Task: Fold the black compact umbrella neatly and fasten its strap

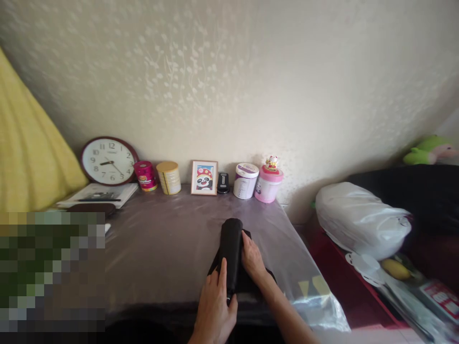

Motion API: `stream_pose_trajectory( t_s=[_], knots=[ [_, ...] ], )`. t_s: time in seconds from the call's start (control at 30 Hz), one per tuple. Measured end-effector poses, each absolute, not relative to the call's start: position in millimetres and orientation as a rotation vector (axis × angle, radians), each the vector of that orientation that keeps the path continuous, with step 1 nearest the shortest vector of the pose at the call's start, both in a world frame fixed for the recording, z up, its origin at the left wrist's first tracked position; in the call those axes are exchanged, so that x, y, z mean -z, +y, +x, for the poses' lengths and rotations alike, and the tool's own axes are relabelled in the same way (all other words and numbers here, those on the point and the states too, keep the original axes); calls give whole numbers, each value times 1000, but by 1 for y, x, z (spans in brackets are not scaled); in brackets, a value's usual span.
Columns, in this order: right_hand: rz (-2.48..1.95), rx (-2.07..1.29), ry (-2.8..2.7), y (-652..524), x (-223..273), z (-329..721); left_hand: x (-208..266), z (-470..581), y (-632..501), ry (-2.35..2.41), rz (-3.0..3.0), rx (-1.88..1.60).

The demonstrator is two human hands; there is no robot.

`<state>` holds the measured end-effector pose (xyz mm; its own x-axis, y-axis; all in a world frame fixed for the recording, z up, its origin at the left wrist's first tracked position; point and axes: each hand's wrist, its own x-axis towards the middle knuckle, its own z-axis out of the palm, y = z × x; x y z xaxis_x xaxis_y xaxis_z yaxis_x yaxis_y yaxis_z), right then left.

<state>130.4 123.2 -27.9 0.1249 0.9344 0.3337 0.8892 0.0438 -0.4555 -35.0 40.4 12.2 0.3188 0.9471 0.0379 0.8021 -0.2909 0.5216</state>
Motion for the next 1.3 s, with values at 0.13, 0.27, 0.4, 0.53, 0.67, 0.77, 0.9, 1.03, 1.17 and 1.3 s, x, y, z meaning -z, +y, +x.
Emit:
stream_pose_trajectory(
  t_s=[0.13,0.27,0.4,0.53,0.67,0.77,0.9,1.03,1.17,1.3],
  knots=[
    [-1936,-23,-1960,122,23,133,-12,-35,40,1572,2180,-490],
    [-2054,63,-1965,122,7,155,-13,-35,40,1581,2189,-498],
    [-2121,14,-1869,100,-11,172,-12,-35,41,1574,2188,-506],
    [-2104,-222,-1823,76,-24,177,-14,-34,42,1564,2161,-458],
    [-2006,-573,-1778,74,-28,182,-15,-34,43,1565,2156,-465],
    [-1909,-978,-1597,78,-29,186,-15,-34,43,1560,2154,-478],
    [-1773,-1378,-1327,74,-33,190,-15,-34,41,1567,2153,-492],
    [-1721,-1415,-1277,68,-40,206,-17,-34,41,1574,2155,-470],
    [-1834,-1306,-1368,64,-49,246,-17,-34,41,1575,2142,-465],
    [-2034,-1102,-1442,57,-59,295,-16,-33,41,1582,2143,-472]
  ],
)
